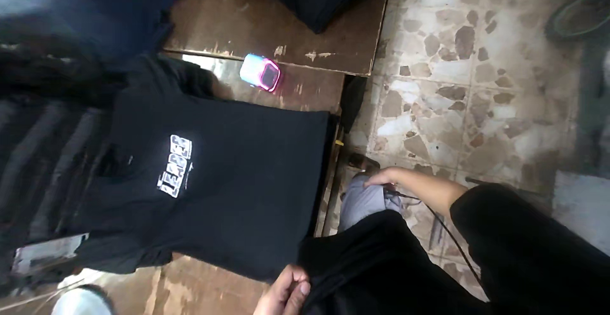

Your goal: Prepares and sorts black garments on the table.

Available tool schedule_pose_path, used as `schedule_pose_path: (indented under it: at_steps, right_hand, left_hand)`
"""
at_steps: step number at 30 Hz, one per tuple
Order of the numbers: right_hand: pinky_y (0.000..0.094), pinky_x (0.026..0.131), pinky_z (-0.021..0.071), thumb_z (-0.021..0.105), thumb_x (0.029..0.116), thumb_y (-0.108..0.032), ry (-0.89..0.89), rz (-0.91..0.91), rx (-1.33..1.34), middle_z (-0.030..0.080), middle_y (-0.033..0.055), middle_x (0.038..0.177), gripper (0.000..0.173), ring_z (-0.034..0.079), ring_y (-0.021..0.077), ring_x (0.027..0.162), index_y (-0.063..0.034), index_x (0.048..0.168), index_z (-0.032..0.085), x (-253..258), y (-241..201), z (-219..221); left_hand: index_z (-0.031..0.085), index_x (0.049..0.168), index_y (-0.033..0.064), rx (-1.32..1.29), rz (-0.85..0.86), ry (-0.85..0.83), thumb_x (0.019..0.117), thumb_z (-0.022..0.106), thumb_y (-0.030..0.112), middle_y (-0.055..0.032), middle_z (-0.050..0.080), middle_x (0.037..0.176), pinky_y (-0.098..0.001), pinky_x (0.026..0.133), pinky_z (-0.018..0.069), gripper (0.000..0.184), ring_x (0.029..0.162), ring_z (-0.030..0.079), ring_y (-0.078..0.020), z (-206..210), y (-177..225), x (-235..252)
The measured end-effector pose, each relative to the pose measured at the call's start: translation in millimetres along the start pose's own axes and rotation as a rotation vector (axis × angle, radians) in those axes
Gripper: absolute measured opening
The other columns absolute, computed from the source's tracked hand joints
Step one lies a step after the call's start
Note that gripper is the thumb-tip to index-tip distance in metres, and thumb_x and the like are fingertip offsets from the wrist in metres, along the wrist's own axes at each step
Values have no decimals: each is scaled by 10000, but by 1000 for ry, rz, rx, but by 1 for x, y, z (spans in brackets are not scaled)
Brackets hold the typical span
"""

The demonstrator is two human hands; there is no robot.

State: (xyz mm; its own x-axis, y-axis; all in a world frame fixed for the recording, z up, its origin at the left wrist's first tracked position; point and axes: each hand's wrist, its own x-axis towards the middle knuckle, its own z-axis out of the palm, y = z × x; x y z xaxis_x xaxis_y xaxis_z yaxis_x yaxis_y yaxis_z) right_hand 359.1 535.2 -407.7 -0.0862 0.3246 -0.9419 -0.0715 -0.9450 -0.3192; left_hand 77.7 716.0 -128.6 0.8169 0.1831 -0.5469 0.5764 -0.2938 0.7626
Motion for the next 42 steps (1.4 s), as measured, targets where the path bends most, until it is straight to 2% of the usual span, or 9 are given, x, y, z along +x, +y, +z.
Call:
schedule_pose_path:
  at_steps: [19, 22, 25, 27, 31, 34, 36, 39, 42]
  right_hand:
    - [428, 899, 511, 560, 1012, -433, -93, 174, 47, 648, 109, 1181, 442, 619, 195, 1037, -90, 1288, 601, -9, -42, 1]
    - [518, 996, 476, 549, 1023, -475, 9, 114, -32, 614, 188, 1315, 559, 595, 287, 1181, -42, 1376, 573, -1, -41, 5]
    - [593, 927, 489, 541, 1013, -567, 152, 108, -181, 619, 253, 1277, 645, 615, 379, 1115, -28, 1364, 594, 2, -43, 8]
    - [577, 886, 492, 513, 1042, -532, 163, 61, -267, 617, 264, 1242, 603, 614, 381, 1042, -37, 1380, 582, -7, -51, 6]
    - [585, 1086, 422, 565, 1053, -399, 211, -170, -647, 624, 277, 1320, 501, 591, 413, 1246, 19, 1320, 638, -65, -112, -14]
    - [523, 922, 513, 568, 1061, -245, 536, -541, -516, 681, 260, 1037, 345, 667, 359, 959, 80, 1080, 683, -122, -167, -34]
    - [536, 945, 517, 596, 1043, -233, 759, -739, -489, 686, 264, 1099, 327, 678, 375, 1014, 64, 1151, 677, -133, -201, -55]
    - [588, 1159, 364, 591, 1029, -450, 603, -523, -703, 500, 280, 1475, 624, 485, 439, 1373, -12, 1466, 515, -114, -239, -90]
    - [565, 1165, 359, 668, 994, -407, 434, -385, -839, 529, 279, 1449, 626, 485, 420, 1381, 3, 1445, 528, -89, -252, -88]
  left_hand:
    - [616, 1010, 120, -134, 225, 278, 1050, 522, 246, 63, 523, 663, -146, 523, 423, 162, 557, 485, 20, 31, -45, -12]
    - [661, 984, 96, -225, 295, 463, 1031, 567, 234, 49, 652, 839, -153, 726, 527, 174, 787, 610, 30, 39, -47, -11]
    - [655, 895, 107, -266, 320, 649, 1012, 607, 288, -10, 667, 1098, -230, 949, 529, 221, 1109, 613, -53, 45, -54, -13]
    - [665, 909, 106, -296, 240, 777, 1003, 620, 303, -31, 659, 1204, -249, 975, 534, 223, 1175, 606, -74, 45, -68, -20]
    - [664, 1034, -49, -453, -150, 1086, 950, 591, 130, -131, 674, 1156, -319, 930, 548, 211, 1085, 648, -138, 38, -110, -42]
    - [601, 1208, -83, -608, -517, 1217, 1027, 553, 131, -191, 649, 1132, -394, 886, 521, 284, 1001, 628, -199, 36, -132, -49]
    - [555, 1333, -91, -655, -668, 1157, 1053, 564, 208, -285, 625, 1265, -519, 1019, 477, 410, 1162, 617, -350, 37, -144, -46]
    - [567, 1334, -88, -621, -842, 1022, 995, 668, 376, -320, 637, 1253, -603, 1060, 458, 584, 1200, 616, -446, 47, -153, -24]
    - [604, 1322, -56, -600, -967, 908, 935, 740, 405, -291, 656, 1263, -603, 1087, 439, 617, 1242, 608, -433, 34, -139, -6]
